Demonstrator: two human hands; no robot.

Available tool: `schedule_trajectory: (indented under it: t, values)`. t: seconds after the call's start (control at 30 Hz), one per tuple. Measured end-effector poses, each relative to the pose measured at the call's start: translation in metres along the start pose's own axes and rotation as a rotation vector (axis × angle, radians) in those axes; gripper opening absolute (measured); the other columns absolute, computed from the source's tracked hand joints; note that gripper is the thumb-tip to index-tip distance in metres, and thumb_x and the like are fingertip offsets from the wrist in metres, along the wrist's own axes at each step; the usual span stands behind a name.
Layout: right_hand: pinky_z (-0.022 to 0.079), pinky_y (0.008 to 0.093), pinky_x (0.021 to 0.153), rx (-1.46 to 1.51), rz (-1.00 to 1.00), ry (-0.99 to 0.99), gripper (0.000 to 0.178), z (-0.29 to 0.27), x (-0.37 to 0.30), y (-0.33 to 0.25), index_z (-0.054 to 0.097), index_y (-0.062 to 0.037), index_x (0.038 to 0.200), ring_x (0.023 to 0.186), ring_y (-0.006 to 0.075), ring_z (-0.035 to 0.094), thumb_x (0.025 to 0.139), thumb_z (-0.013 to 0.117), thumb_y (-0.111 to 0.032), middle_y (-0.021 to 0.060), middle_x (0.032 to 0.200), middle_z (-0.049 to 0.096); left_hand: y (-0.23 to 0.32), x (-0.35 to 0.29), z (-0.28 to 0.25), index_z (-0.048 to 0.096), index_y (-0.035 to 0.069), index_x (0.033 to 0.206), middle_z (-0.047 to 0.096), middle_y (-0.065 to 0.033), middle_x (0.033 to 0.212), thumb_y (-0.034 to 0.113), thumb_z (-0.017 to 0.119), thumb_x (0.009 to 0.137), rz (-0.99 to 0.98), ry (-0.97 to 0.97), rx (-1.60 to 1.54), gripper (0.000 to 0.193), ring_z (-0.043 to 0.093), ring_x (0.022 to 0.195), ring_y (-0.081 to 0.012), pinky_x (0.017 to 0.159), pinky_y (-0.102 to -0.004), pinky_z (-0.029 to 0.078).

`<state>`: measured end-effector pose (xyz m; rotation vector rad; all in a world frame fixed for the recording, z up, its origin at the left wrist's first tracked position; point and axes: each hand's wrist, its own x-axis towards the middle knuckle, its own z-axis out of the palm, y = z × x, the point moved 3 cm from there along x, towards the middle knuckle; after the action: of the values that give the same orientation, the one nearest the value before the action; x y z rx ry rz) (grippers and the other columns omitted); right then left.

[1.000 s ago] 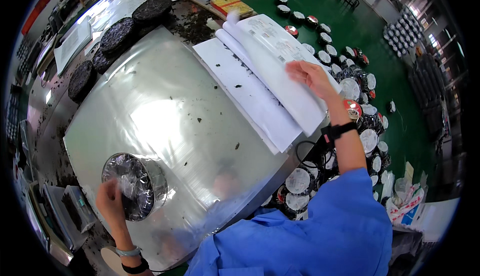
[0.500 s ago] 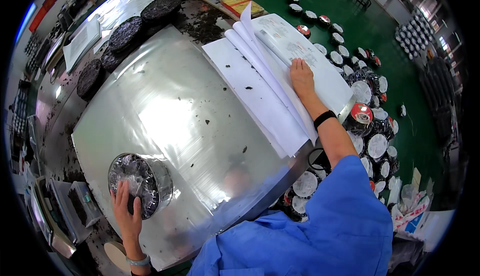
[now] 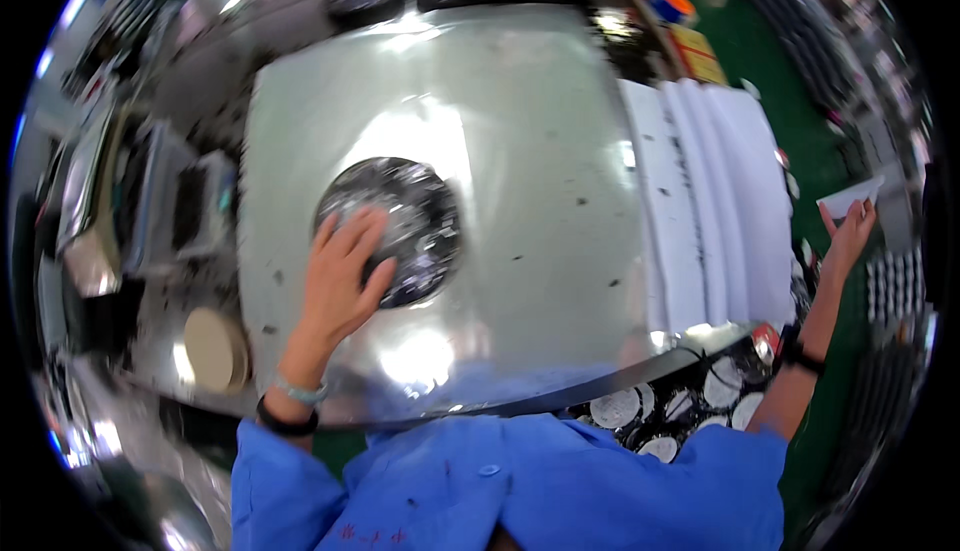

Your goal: The person packages circular tea cakes by placing them into a plastic-lined metal mold, wrapping them in plastic, applying a paper label, and removing them from the mold.

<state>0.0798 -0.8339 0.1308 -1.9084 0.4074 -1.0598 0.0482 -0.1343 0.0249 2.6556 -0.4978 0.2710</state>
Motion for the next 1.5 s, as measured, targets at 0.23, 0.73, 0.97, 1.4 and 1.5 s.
schedule_trajectory:
  t: [0.23, 0.73, 0.97, 1.4, 1.5]
  values:
    - [0.024, 0.0419, 0.120, 0.019, -0.625, -1.387, 0.061, 0.244, -0.319, -0.176, 0.030, 0.0010, 0.152, 0.147, 0.0368, 0.026, 0.104, 0.041, -0.034, 0.0192, 0.158, 0.029, -0.008, -0.003, 0.001, 0.061, 0.007, 0.127, 0.061, -0.0103, 0.129, 0.021, 0.060, 0.089, 0.015, 0.012, -0.051, 0.041, 0.053, 0.128, -0.0270, 0.115, -0.0477, 0.030]
    - [0.023, 0.0426, 0.119, 0.077, -0.798, -1.527, 0.072, 0.360, -0.371, -0.222, 0.036, 0.0022, 0.148, 0.146, 0.0344, 0.028, 0.100, 0.042, -0.050, 0.0203, 0.155, 0.035, -0.013, -0.001, 0.007, 0.068, 0.008, 0.112, 0.066, -0.0119, 0.119, 0.024, 0.059, 0.086, 0.016, 0.119, -0.150, 0.032, 0.057, 0.120, -0.0282, 0.112, -0.0432, 0.036]
    - [0.008, 0.0556, 0.121, -0.132, -1.100, -1.356, 0.069, 0.365, -0.419, -0.214, 0.037, -0.0290, 0.152, 0.150, 0.0325, 0.018, 0.092, 0.049, -0.062, 0.0079, 0.162, 0.024, -0.045, -0.033, 0.010, 0.020, 0.001, 0.152, 0.043, -0.0209, 0.145, 0.014, 0.057, 0.093, -0.951, 0.323, -1.431, 0.071, 0.045, 0.132, -0.0252, 0.114, -0.0382, 0.033]
    - [-0.002, 0.0581, 0.119, -0.161, -1.047, -1.271, 0.062, 0.336, -0.416, -0.196, 0.039, -0.0364, 0.151, 0.151, 0.0348, 0.009, 0.095, 0.044, -0.063, 0.0129, 0.164, 0.015, -0.093, 0.027, 0.029, 0.044, 0.000, 0.144, 0.062, -0.0168, 0.127, 0.043, 0.054, 0.098, -0.748, -0.156, -1.442, 0.064, 0.061, 0.114, -0.0253, 0.099, -0.0368, 0.048]
    - [-0.003, 0.0599, 0.118, -0.172, -1.027, -1.190, 0.061, 0.319, -0.415, -0.182, 0.043, -0.0351, 0.149, 0.152, 0.0362, 0.006, 0.095, 0.044, -0.064, 0.0141, 0.164, 0.014, -0.032, 0.052, -0.006, 0.070, 0.011, 0.114, 0.071, -0.0193, 0.088, 0.024, 0.053, 0.096, -0.432, 0.056, -0.204, 0.027, 0.070, 0.081, -0.0332, 0.072, -0.0398, 0.054]
